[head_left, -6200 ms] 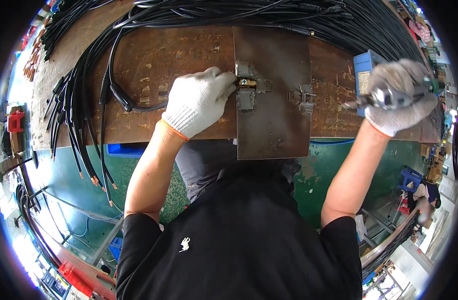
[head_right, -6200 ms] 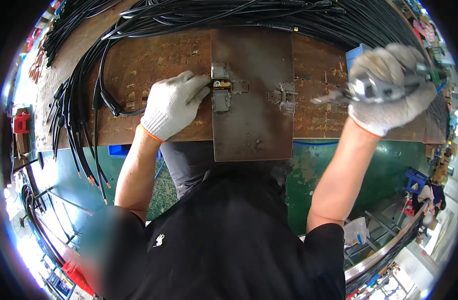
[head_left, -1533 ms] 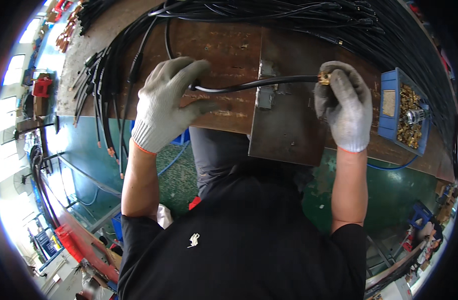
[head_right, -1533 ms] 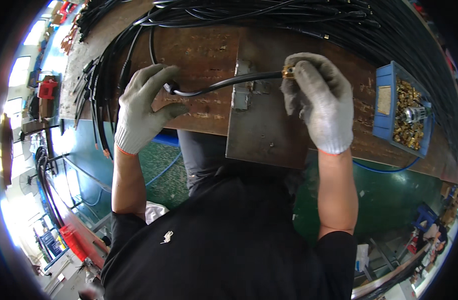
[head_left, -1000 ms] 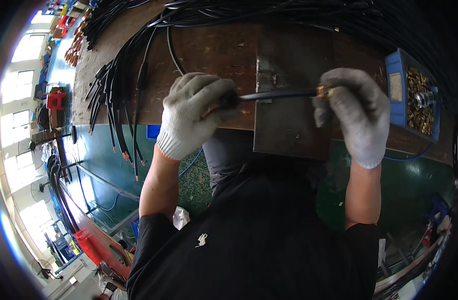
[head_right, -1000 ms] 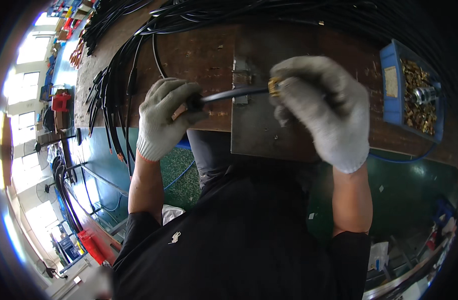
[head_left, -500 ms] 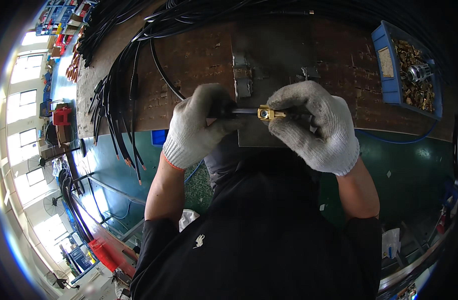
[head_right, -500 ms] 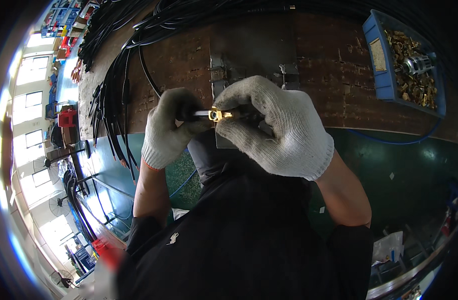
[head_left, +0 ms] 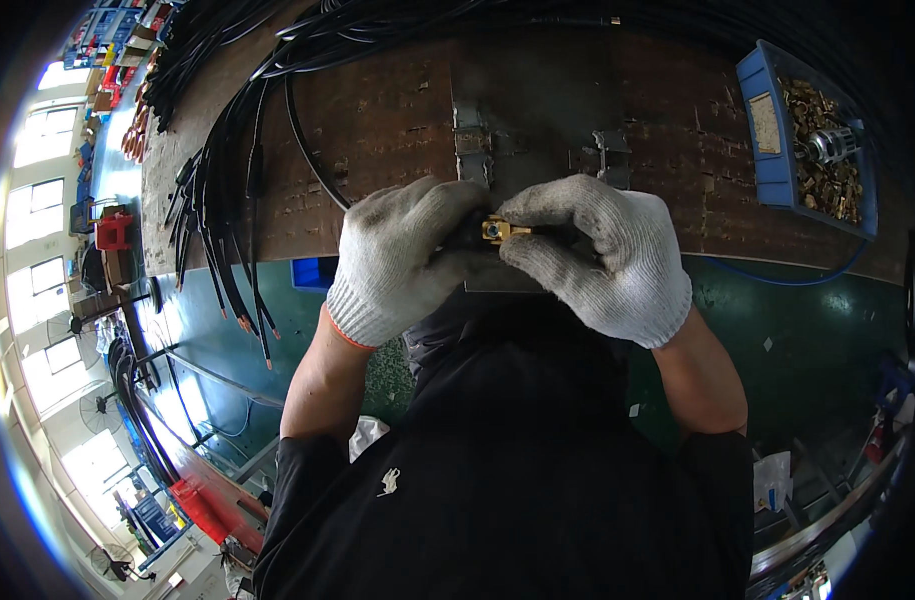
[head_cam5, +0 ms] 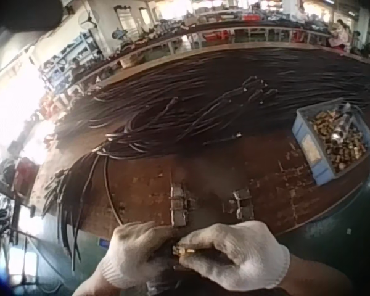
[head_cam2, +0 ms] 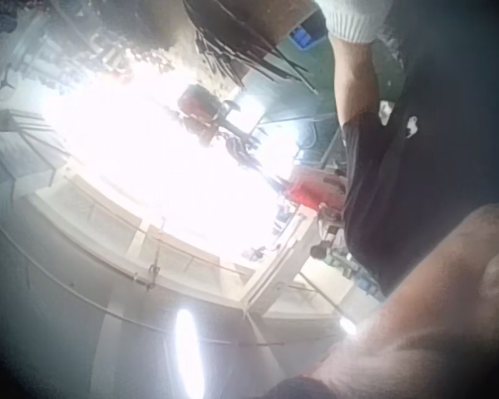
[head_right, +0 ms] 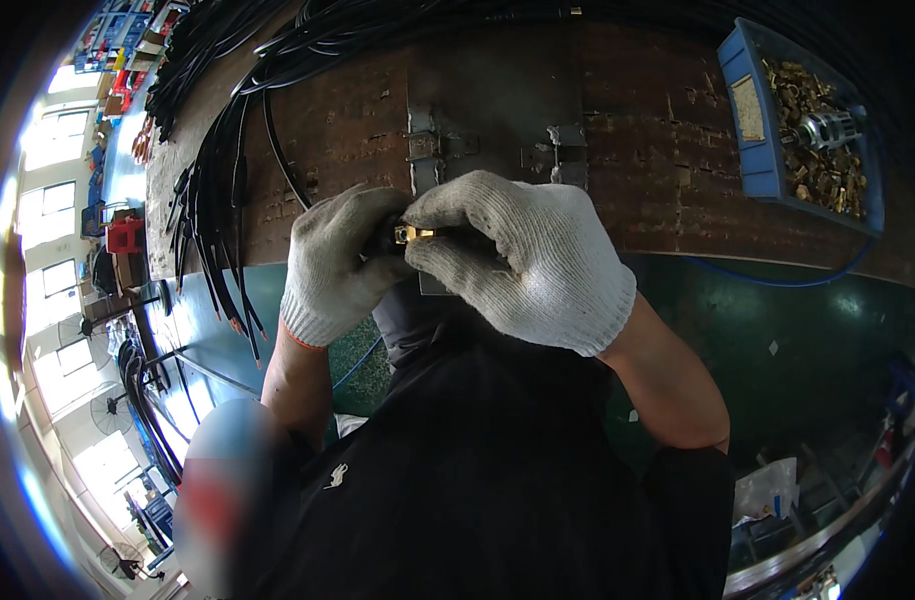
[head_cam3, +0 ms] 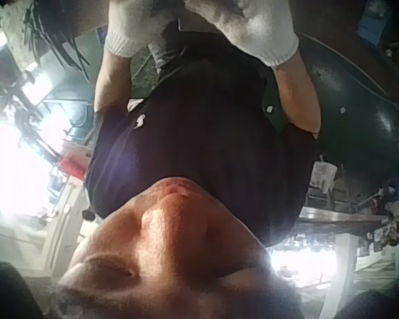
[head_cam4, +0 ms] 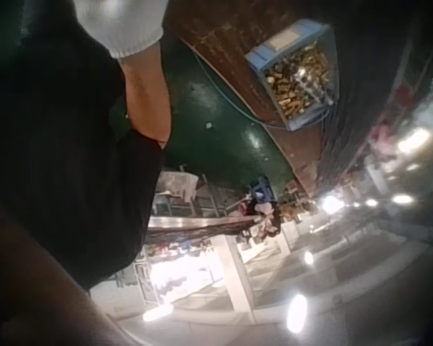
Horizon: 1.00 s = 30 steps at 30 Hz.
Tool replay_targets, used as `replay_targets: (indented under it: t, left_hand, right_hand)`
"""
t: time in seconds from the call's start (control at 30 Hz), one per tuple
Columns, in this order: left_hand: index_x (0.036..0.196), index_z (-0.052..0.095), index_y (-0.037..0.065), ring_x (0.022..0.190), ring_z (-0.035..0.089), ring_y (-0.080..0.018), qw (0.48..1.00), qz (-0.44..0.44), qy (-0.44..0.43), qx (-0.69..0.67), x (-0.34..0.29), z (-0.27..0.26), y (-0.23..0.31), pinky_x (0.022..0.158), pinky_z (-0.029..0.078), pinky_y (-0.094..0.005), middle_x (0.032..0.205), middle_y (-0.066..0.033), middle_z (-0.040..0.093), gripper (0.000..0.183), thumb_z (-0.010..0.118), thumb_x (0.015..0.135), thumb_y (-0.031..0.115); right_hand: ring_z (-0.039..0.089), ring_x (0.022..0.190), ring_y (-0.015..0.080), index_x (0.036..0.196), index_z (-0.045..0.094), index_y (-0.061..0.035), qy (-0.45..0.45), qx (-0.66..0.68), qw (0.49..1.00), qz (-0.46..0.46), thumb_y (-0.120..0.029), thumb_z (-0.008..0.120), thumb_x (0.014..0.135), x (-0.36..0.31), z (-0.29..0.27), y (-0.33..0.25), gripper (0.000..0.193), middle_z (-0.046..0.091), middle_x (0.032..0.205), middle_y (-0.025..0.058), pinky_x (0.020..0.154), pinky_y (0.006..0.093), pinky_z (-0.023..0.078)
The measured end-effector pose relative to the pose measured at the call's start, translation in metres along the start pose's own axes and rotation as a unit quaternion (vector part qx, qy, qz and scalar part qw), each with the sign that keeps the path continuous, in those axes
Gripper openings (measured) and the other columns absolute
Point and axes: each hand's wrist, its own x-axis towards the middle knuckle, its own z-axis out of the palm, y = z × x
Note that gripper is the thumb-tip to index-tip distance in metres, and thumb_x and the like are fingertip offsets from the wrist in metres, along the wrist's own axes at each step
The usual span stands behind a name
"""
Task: The person assembles brass metal connectors onto cables using a power screwdriver at a fabrication workstation.
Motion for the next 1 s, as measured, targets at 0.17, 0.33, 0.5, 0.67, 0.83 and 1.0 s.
replay_targets:
  t: [0.17,0.33,0.5,0.67,0.83,1.0]
  left_hand:
    - [0.116,0.071,0.007,0.082,0.077,-0.0279,0.998,0.016,-0.036,0.050,0.003,-0.001,0.001,0.076,0.061,-0.0414,0.091,-0.0090,0.075,0.046,0.083,0.073,0.015]
    - [0.130,0.066,0.005,0.087,0.079,-0.0296,0.991,-0.003,-0.075,0.115,0.001,0.004,-0.002,0.081,0.062,-0.0415,0.097,-0.0110,0.078,0.062,0.086,0.072,0.014]
    - [0.148,0.055,0.004,0.087,0.079,-0.0269,0.987,-0.002,-0.094,0.127,0.023,-0.004,0.004,0.076,0.062,-0.0393,0.101,-0.0110,0.077,0.081,0.087,0.074,0.012]
    - [0.133,0.069,0.005,0.081,0.075,-0.0281,0.945,0.182,0.192,0.194,0.029,-0.016,0.003,0.079,0.062,-0.0395,0.089,-0.0079,0.075,0.062,0.094,0.081,0.026]
    - [0.128,0.068,0.001,0.108,0.072,-0.0258,0.964,-0.095,0.186,-0.162,0.034,0.002,-0.012,0.092,0.057,-0.0407,0.105,-0.0132,0.073,0.093,0.050,0.098,0.087]
    - [0.121,0.068,0.003,0.100,0.070,-0.0268,0.757,-0.057,0.180,-0.626,0.118,-0.010,-0.040,0.097,0.054,-0.0468,0.097,-0.0110,0.071,0.084,0.032,0.109,0.079]
  right_hand:
    - [0.082,0.096,0.0217,0.113,0.073,-0.0011,-0.025,-0.093,0.995,-0.039,-0.003,0.084,0.094,0.003,-0.004,0.005,0.022,0.082,0.107,0.0133,0.081,0.0324,0.069]
    - [0.082,0.093,0.0246,0.115,0.071,-0.0020,-0.017,-0.080,0.997,-0.009,-0.007,0.082,0.096,0.002,0.003,0.026,0.023,0.081,0.105,0.0154,0.080,0.0329,0.068]
    - [0.082,0.092,0.0295,0.117,0.070,-0.0007,0.005,-0.015,0.997,0.076,-0.020,0.075,0.103,0.013,0.016,0.024,0.024,0.080,0.103,0.0165,0.080,0.0378,0.066]
    - [0.080,0.090,0.0265,0.117,0.070,-0.0018,0.118,0.057,0.965,0.226,-0.024,0.071,0.105,0.044,0.003,0.018,0.026,0.080,0.103,0.0150,0.078,0.0369,0.064]
    - [0.072,0.094,0.0166,0.121,0.073,-0.0044,0.203,-0.316,0.907,-0.192,-0.027,0.065,0.109,0.072,-0.014,0.066,0.027,0.074,0.106,0.0060,0.081,0.0298,0.060]
    - [0.072,0.118,0.0329,0.130,0.067,0.0018,0.216,0.036,0.976,-0.001,0.002,0.048,0.109,0.099,0.019,0.078,0.028,0.072,0.127,0.0181,0.106,0.0414,0.058]
